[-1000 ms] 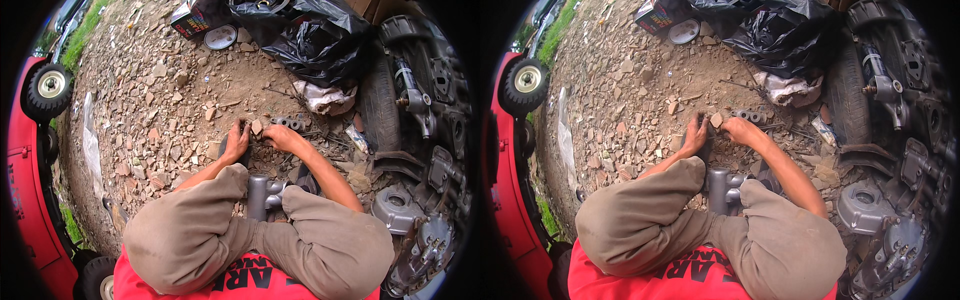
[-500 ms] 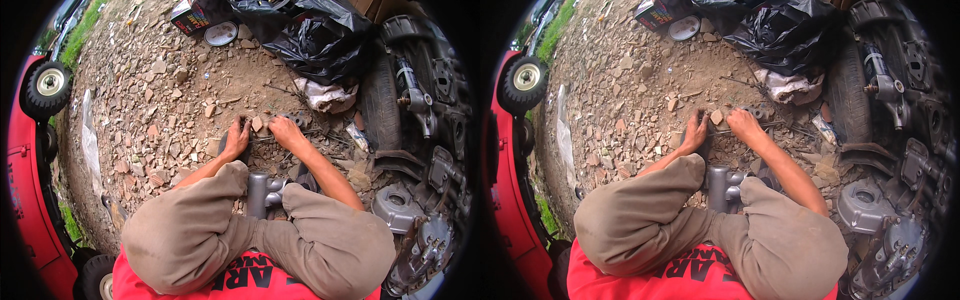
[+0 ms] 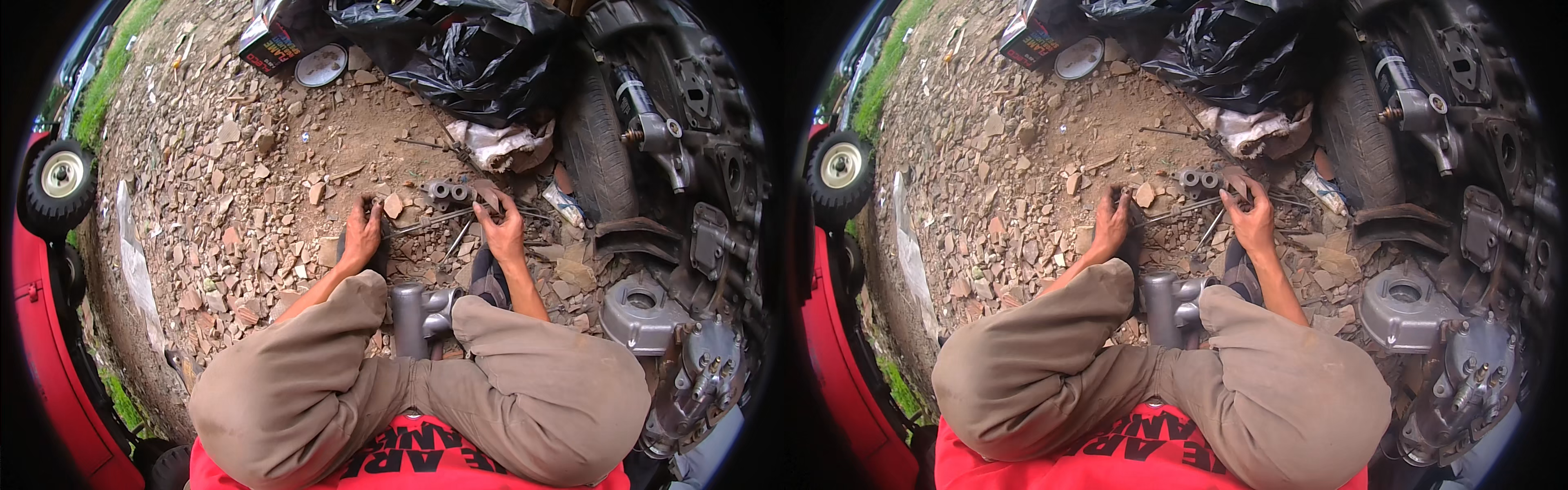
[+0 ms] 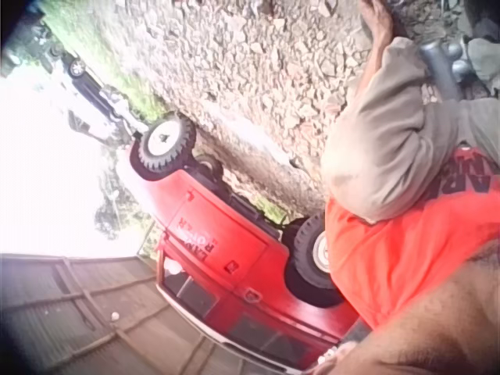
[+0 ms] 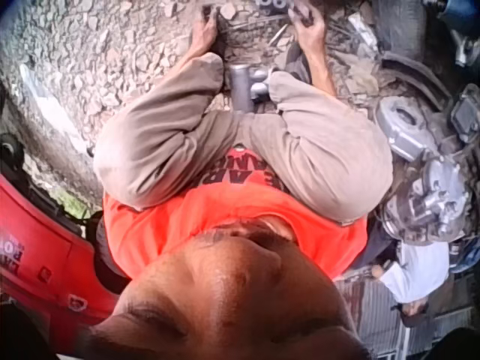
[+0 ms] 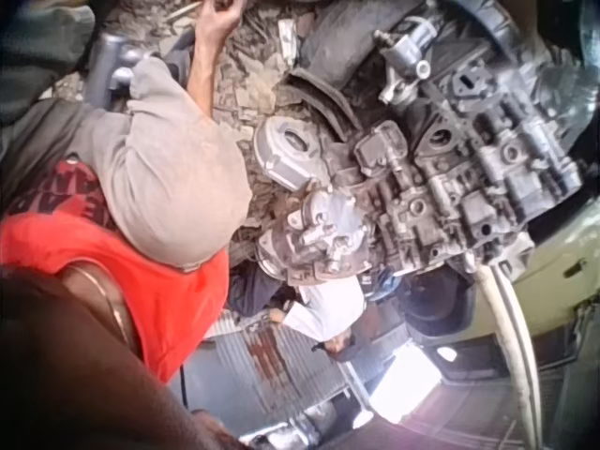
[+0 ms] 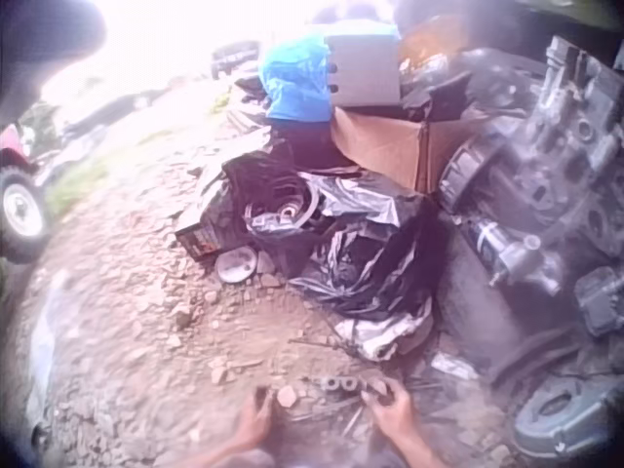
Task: The person sits on the ground and manipulates a bent metal rod, attempting to straighten it by hand. They also handle a small cylindrical metal part and a long thin metal rod, moving them around and inspecting them.
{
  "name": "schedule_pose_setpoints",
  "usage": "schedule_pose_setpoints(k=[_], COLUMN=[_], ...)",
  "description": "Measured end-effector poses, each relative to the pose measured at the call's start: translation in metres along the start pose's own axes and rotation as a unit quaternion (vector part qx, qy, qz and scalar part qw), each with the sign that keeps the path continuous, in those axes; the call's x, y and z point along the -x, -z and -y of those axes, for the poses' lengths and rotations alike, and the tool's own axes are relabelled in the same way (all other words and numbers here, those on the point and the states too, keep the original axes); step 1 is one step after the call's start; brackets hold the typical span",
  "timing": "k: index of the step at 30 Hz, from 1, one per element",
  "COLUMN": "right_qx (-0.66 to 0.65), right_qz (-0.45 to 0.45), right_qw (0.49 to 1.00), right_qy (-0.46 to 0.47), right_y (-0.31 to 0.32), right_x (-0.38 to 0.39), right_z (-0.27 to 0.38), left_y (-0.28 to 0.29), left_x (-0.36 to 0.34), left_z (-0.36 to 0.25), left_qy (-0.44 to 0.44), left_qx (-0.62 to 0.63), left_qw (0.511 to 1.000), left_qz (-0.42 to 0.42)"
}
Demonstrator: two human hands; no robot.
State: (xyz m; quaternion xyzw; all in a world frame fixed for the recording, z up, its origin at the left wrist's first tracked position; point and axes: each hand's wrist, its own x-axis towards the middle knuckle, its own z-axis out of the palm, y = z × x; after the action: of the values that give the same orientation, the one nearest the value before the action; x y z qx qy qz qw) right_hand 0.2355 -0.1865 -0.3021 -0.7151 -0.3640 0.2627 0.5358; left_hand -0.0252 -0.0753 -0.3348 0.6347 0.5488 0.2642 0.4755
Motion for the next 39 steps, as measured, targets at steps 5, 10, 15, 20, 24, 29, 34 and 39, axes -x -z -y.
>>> schedule_pose_setpoints(k=[5, 10, 15, 20, 24, 29, 34, 39], right_qx=[0.059, 0.153, 0.218, 0.214, 0.227, 0.265, 0.309, 0.297], right_qz=[-0.056, -0.099, -0.129, -0.119, -0.152, -0.139, -0.113, -0.176], right_qw=[0.996, 0.981, 0.949, 0.963, 0.957, 0.952, 0.934, 0.935], right_qy=[-0.024, 0.074, 0.188, 0.115, 0.099, 0.071, 0.136, 0.087], right_y=[0.016, 0.031, 0.042, 0.061, 0.083, 0.1, 0.106, 0.102], right_x=[0.007, -0.006, -0.022, -0.027, -0.026, -0.027, -0.032, -0.03], right_z=[-0.014, -0.012, -0.014, -0.017, -0.032, -0.044, -0.067, -0.085], left_y=[0.011, 0.024, 0.028, 0.027, 0.022, 0.018, 0.015, 0.016], left_x=[-0.001, -0.013, -0.015, -0.017, -0.015, -0.002, -0.004, -0.015], left_z=[-0.004, -0.006, -0.01, 0.006, 0.001, -0.016, -0.017, -0.024], left_qy=[0.035, 0.088, 0.105, 0.044, 0.074, 0.023, 0.054, 0.111], left_qx=[0.009, -0.037, -0.042, -0.084, -0.092, -0.112, -0.053, 0.139], left_qw=[0.999, 0.992, 0.988, 0.992, 0.989, 0.992, 0.994, 0.974], left_qz=[0.028, 0.078, 0.103, 0.088, 0.091, 0.056, 0.077, 0.14])
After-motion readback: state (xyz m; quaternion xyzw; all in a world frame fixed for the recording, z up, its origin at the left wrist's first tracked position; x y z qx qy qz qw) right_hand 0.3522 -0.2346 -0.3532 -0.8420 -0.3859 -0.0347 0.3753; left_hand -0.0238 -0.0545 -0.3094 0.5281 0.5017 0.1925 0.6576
